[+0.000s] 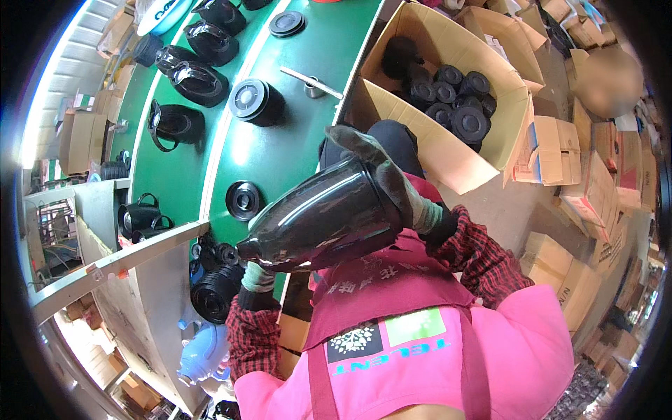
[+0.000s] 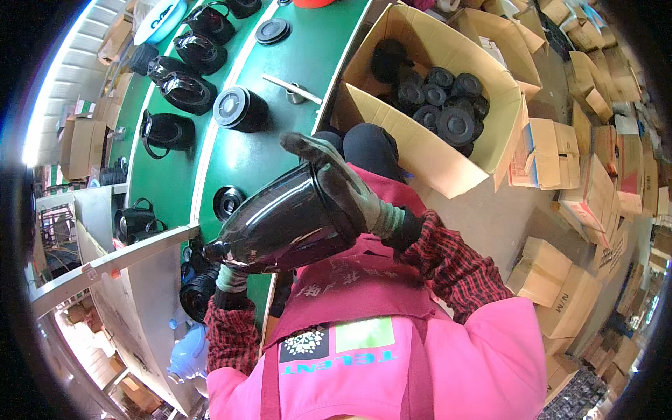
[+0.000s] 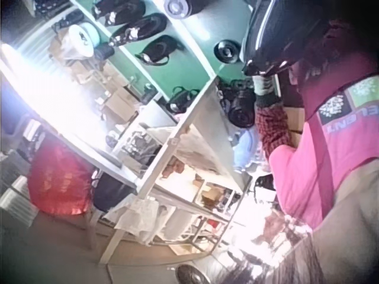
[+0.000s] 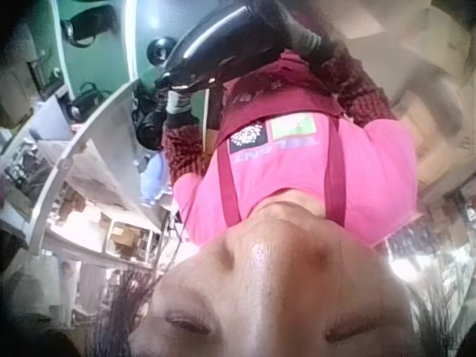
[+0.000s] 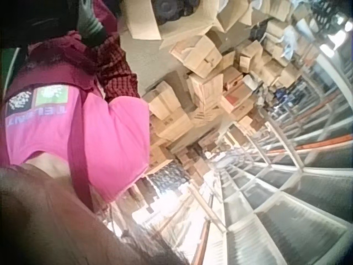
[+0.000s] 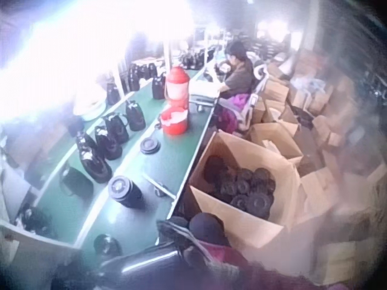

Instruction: The person repeatedly picks up black kettles and lids from a green workbench, inserts a metal component into the kettle, and secures the lid. The person handles the items one at a time and places the finished kettles back on the table.

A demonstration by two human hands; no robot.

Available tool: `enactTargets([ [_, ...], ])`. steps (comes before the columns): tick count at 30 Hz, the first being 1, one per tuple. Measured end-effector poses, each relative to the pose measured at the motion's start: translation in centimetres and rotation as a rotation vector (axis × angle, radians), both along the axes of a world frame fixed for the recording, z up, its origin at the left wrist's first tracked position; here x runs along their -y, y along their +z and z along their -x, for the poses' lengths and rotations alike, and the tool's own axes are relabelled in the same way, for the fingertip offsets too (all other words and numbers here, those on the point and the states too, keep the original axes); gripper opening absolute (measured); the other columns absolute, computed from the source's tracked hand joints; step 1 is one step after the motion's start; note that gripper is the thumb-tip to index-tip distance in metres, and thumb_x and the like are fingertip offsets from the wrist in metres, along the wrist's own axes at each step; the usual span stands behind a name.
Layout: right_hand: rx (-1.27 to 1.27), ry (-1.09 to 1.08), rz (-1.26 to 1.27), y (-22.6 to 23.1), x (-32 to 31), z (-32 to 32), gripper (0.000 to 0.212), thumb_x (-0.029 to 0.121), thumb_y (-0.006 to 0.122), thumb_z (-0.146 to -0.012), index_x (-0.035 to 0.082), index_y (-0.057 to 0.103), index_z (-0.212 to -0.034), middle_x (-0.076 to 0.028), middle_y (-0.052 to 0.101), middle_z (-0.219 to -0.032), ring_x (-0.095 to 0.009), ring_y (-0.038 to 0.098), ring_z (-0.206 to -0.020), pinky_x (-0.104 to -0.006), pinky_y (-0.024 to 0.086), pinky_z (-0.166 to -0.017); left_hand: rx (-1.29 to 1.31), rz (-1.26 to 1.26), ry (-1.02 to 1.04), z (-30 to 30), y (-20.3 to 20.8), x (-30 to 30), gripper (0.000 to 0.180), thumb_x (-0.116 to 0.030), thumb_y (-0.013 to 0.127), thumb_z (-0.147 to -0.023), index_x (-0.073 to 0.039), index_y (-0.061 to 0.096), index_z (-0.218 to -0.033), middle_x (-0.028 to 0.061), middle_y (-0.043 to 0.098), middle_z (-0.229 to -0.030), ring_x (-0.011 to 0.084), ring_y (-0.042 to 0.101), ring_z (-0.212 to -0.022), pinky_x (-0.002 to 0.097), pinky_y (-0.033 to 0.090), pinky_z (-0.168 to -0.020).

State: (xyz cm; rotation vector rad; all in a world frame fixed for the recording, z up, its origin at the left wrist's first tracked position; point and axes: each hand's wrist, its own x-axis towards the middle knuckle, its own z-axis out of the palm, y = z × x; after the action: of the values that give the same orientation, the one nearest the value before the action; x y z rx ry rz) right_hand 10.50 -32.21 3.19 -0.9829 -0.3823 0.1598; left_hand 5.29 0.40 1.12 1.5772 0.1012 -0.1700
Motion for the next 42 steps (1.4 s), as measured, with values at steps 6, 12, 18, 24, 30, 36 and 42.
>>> enactTargets([
  [6,-0.395,0.452,-0.402,-10.3,2.0,-0.5,0.059,0.035,0.051,-0.108,0.003,0.036,-0.156,-0.01,0.053,-0.147,-0.019,0.056,-0.127,-0.0335,0.042,-0.112,0.784,-0.93,-0.471,-4.3,14.0,7.3,0.047,-0.019,0.079,-0.072,0.001,0.073,-0.114,0.0189,0.073,-0.106,0.0344,0.073,-0.095,0.0359,0.057,-0.085],
  [12,-0.133,0.013,-0.014,1.9,0.3,-1.0,0.064,0.046,0.04,-0.11,0.0,0.039,-0.154,-0.008,0.049,-0.151,-0.017,0.048,-0.136,-0.0311,0.034,-0.117,-0.019,-0.08,0.002,-2.4,5.7,3.6,0.041,-0.016,0.072,-0.088,0.006,0.07,-0.122,0.0166,0.073,-0.116,0.0253,0.07,-0.104,0.0355,0.052,-0.098],
  [18,-0.185,0.034,0.015,4.3,1.1,-2.3,0.048,0.02,0.044,-0.11,-0.001,0.039,-0.153,-0.007,0.054,-0.144,-0.014,0.051,-0.132,-0.0292,0.038,-0.114,0.255,-0.232,-0.046,-3.1,6.9,5.2,0.052,-0.027,0.074,-0.089,0.008,0.067,-0.126,0.0161,0.072,-0.12,0.0254,0.068,-0.11,0.0365,0.049,-0.102],
  [24,-0.339,-0.08,0.017,-4.6,0.4,1.8,0.054,0.033,0.045,-0.11,0.002,0.04,-0.153,-0.008,0.056,-0.144,-0.019,0.054,-0.132,-0.0339,0.037,-0.116,0.165,-0.332,-0.084,-2.7,5.9,4.8,0.048,-0.02,0.073,-0.085,0.007,0.068,-0.124,0.0143,0.073,-0.116,0.0218,0.071,-0.102,0.0345,0.053,-0.094],
  [30,-0.573,0.12,-0.346,-5.9,1.2,2.9,0.048,0.03,0.048,-0.108,0.002,0.051,-0.147,-0.01,0.062,-0.139,-0.021,0.058,-0.128,-0.0378,0.043,-0.113,0.495,-0.871,-0.482,-5.2,11.0,7.8,0.055,-0.017,0.079,-0.072,-0.004,0.068,-0.124,0.0159,0.068,-0.101,0.0367,0.069,-0.089,0.0402,0.055,-0.078],
  [36,-0.08,-0.086,0.473,-8.2,3.3,3.3,0.045,0.019,0.064,-0.097,0.001,0.057,-0.138,-0.011,0.064,-0.137,-0.023,0.063,-0.122,-0.0382,0.047,-0.108,0.743,-0.749,-0.208,-3.3,13.5,10.0,0.087,-0.018,0.089,-0.064,-0.005,0.053,-0.142,0.0164,0.058,-0.136,0.0372,0.052,-0.13,0.0476,0.04,-0.111],
  [42,-0.252,0.003,0.206,-7.9,3.0,3.4,0.052,0.023,0.068,-0.095,-0.002,0.055,-0.14,-0.013,0.065,-0.134,-0.023,0.063,-0.122,-0.0371,0.046,-0.11,0.985,-0.906,-0.193,-0.9,11.0,13.1,0.075,-0.069,0.085,-0.054,-0.018,0.075,-0.107,0.0084,0.063,-0.125,0.0348,0.055,-0.12,0.059,0.038,-0.108],
])
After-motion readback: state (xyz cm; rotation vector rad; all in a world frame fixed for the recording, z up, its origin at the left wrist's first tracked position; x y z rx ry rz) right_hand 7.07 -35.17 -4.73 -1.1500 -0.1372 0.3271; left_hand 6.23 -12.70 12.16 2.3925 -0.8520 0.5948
